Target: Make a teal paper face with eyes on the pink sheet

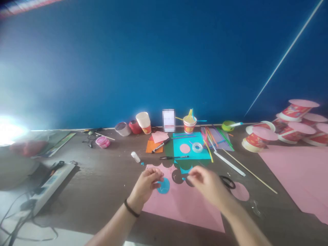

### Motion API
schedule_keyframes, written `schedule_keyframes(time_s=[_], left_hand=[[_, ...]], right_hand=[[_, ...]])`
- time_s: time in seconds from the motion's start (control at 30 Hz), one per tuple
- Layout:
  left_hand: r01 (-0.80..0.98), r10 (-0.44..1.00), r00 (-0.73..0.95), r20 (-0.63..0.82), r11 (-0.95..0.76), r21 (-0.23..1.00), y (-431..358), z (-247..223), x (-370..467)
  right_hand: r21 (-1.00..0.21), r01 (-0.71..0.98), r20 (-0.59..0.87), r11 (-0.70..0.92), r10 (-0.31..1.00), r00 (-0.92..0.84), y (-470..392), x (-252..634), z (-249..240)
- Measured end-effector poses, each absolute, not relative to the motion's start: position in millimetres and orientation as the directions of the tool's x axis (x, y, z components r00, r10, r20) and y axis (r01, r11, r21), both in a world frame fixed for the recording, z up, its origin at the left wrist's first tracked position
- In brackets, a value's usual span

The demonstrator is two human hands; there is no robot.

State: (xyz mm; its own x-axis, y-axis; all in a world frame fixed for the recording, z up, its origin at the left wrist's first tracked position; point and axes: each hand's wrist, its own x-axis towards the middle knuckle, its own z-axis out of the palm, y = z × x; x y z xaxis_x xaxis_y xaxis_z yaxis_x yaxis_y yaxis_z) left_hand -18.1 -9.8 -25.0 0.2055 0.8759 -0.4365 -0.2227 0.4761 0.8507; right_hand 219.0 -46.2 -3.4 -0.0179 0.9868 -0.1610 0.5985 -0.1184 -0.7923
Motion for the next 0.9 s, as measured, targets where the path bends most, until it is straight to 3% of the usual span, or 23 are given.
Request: schedule_keyframes(time_s=[0.1,0.17,0.5,0.57,0.7,0.9], left_hand=[[-0.254,0.844,0.215,-0.491,0.534,0.806,-27.0,-36.3,-16.6],[-0.295,0.849,0.208,-0.485,0.528,0.797,-35.2,-40.1,-16.0],[-0.347,0.833,0.298,-0.466,0.549,0.76,-47.4,-38.5,-19.0],[-0.333,0.842,0.265,-0.47,0.538,0.775,-47.0,-38.1,-20.3],[-0.351,0.853,0.217,-0.474,0.522,0.777,-44.2,-35.3,-25.3],[-0.392,0.848,0.204,-0.49,0.529,0.752,-42.7,-38.4,-27.2]], right_hand=[[-0.914,0.405,-0.1,-0.031,0.984,-0.15,-49.9,159.6,-13.0],[-0.931,0.363,-0.088,-0.03,0.986,-0.144,-48.4,137.6,-22.3],[-0.913,0.407,-0.053,0.002,0.991,-0.123,-49.2,137.5,-24.8],[-0.874,0.485,-0.059,0.001,0.992,-0.109,-49.0,146.9,-27.1],[-0.686,0.727,-0.142,0.028,0.975,-0.171,-49.6,167.7,-34.0],[-0.557,0.83,-0.154,0.012,0.981,-0.117,-51.7,180.8,-43.5]])
